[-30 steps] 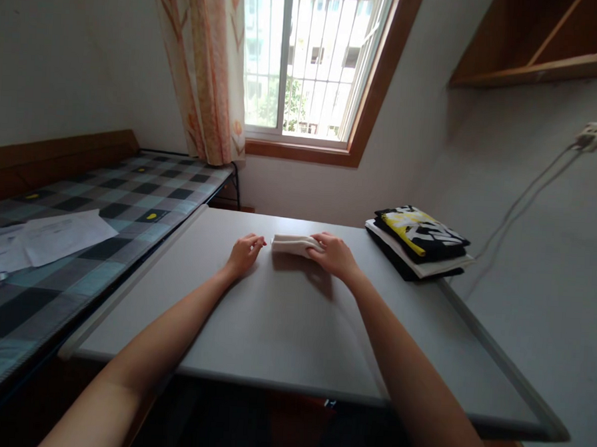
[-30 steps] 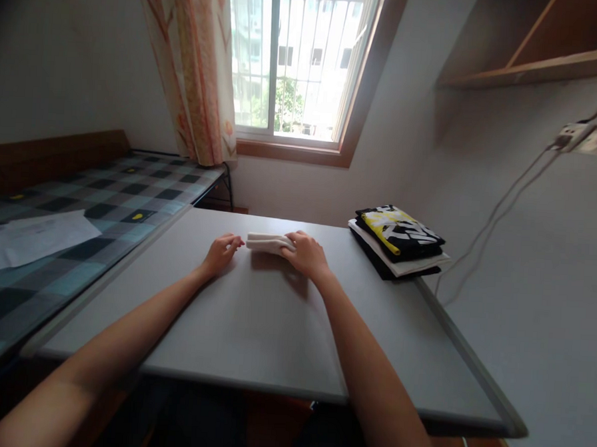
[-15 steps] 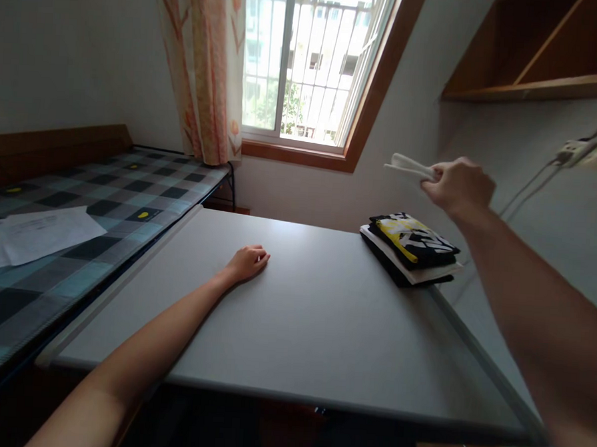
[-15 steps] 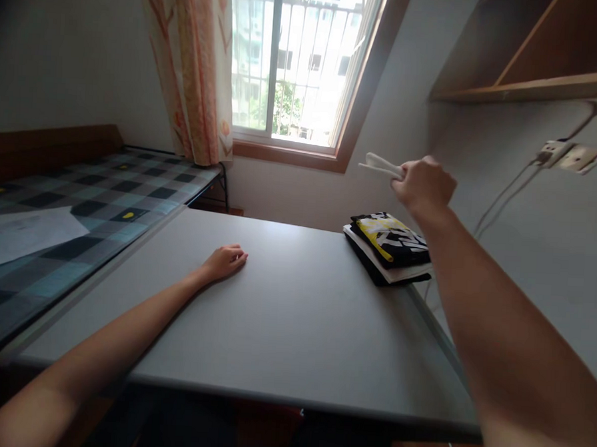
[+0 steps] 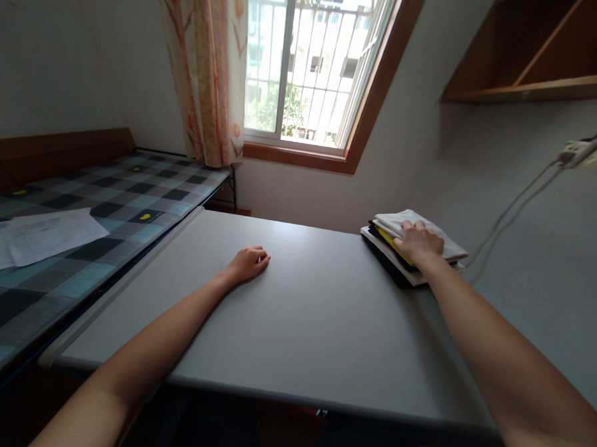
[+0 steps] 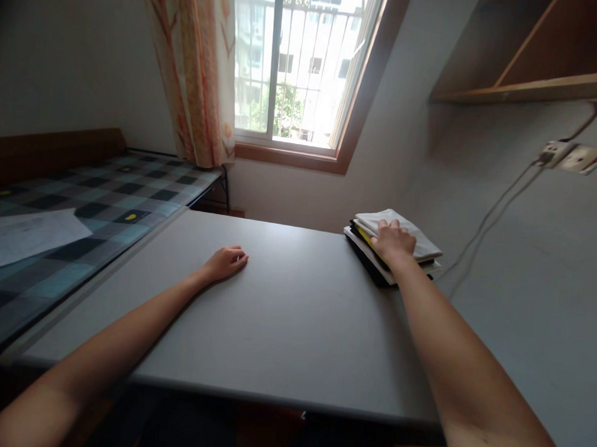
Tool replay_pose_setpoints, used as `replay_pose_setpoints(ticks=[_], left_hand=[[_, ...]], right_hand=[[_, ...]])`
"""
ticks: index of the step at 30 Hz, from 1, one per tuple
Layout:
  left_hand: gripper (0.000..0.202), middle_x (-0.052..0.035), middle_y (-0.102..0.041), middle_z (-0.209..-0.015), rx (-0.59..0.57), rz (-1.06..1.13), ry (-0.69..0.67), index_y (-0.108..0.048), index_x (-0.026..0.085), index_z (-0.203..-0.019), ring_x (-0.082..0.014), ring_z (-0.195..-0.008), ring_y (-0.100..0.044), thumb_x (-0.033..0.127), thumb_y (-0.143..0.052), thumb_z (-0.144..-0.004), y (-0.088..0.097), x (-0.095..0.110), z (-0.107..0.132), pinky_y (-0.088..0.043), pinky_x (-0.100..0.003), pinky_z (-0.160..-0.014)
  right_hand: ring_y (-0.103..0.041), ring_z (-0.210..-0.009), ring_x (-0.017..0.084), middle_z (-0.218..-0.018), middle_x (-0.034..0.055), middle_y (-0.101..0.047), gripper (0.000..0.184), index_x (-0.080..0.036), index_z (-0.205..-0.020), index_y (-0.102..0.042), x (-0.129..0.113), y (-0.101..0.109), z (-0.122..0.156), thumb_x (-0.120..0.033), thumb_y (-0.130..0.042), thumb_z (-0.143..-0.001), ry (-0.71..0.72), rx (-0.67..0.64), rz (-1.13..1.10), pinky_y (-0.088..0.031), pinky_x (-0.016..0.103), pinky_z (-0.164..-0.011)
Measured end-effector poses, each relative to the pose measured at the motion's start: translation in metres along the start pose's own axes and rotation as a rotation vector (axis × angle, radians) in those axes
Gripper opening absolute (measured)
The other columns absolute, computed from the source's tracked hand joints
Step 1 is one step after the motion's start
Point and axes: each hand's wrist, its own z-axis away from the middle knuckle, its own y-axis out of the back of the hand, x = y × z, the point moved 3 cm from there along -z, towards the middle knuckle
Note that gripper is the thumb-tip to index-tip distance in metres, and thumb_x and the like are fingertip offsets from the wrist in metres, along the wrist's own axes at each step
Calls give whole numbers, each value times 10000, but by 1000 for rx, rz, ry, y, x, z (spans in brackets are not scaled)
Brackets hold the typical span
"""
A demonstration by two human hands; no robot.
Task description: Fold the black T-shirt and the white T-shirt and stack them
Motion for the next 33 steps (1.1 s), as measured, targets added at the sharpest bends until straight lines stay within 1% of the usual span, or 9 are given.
replay_pose_setpoints(ticks=[3, 5, 7, 11, 16, 19, 22, 26, 33], left_hand=[[366, -15, -603, -749, 2, -9, -9, -636, 196, -676, -121, -593, -515, 372, -432, -923, -1, -1, 0, -402, -260, -634], [349, -27, -630, -788, 2, -36, -26, -667, 200, -725, -137, -655, -563, 362, -432, -926, -1, 0, 0, -427, -272, -680], [301, -50, -670, -903, 16, -96, -47, -703, 207, -857, -175, -810, -618, 360, -451, -918, -2, 1, 1, -449, -309, -787], [380, -102, -627, -1247, 37, -233, -12, -644, 230, -1183, -252, -1146, -574, 429, -507, -890, -3, 1, 3, -402, -422, -989], [575, -125, -466, -1460, -97, -306, 109, -558, 248, -1328, -331, -1390, -344, 600, -437, -889, -7, 0, 8, -278, -513, -1104], [721, -115, -340, -1544, -193, -297, 130, -442, 279, -1437, -388, -1431, -233, 704, -383, -859, -8, 1, 10, -175, -589, -1126], [756, -85, -272, -1577, -257, -289, 136, -359, 330, -1480, -398, -1445, -181, 740, -355, -845, -9, 2, 10, -108, -620, -1127], [760, -81, -266, -1579, -275, -284, 139, -338, 342, -1488, -398, -1448, -171, 743, -361, -843, -8, 2, 9, -101, -628, -1125], [772, -77, -236, -1590, -297, -296, 146, -319, 338, -1497, -392, -1454, -149, 752, -324, -845, -9, 2, 9, -84, -617, -1133]], right_hand=[[-500, -1121, 364, -1220, 203, -547, 458, -152, -1223, -584, -7, 9, 7, -434, -516, -868, -47, 79, 13, -394, 478, -878], [-447, -1167, 370, -1254, 210, -528, 448, -143, -1225, -587, -22, 12, 15, -424, -490, -889, 20, 180, -21, -348, 496, -920], [-429, -1179, 353, -1284, 200, -517, 436, -155, -1249, -578, -43, 10, 27, -403, -454, -912, 116, 243, -91, -328, 480, -939], [-479, -1141, 300, -1249, 160, -563, 428, -166, -1231, -607, -96, -14, 54, -413, -440, -924, 286, 176, -249, -351, 417, -939], [-506, -1185, 271, -1342, 138, -548, 503, -182, -1288, -589, -143, -54, 83, -493, -374, -955, 313, 47, -408, -375, 398, -967], [-416, -1318, 264, -1443, 127, -478, 551, -197, -1366, -531, -151, -69, 91, -515, -317, -970, 327, -35, -409, -325, 411, -1046], [-307, -1406, 279, -1539, 122, -350, 638, -227, -1462, -418, -149, -76, 92, -589, -283, -954, 320, -139, -366, -264, 448, -1099], [-235, -1441, 292, -1582, 113, -256, 694, -268, -1507, -330, -149, -76, 92, -649, -251, -933, 336, -225, -330, -218, 480, -1125], [-183, -1458, 294, -1593, 105, -226, 703, -273, -1511, -319, -151, -77, 92, -658, -259, -927, 328, -255, -339, -178, 481, -1145]])
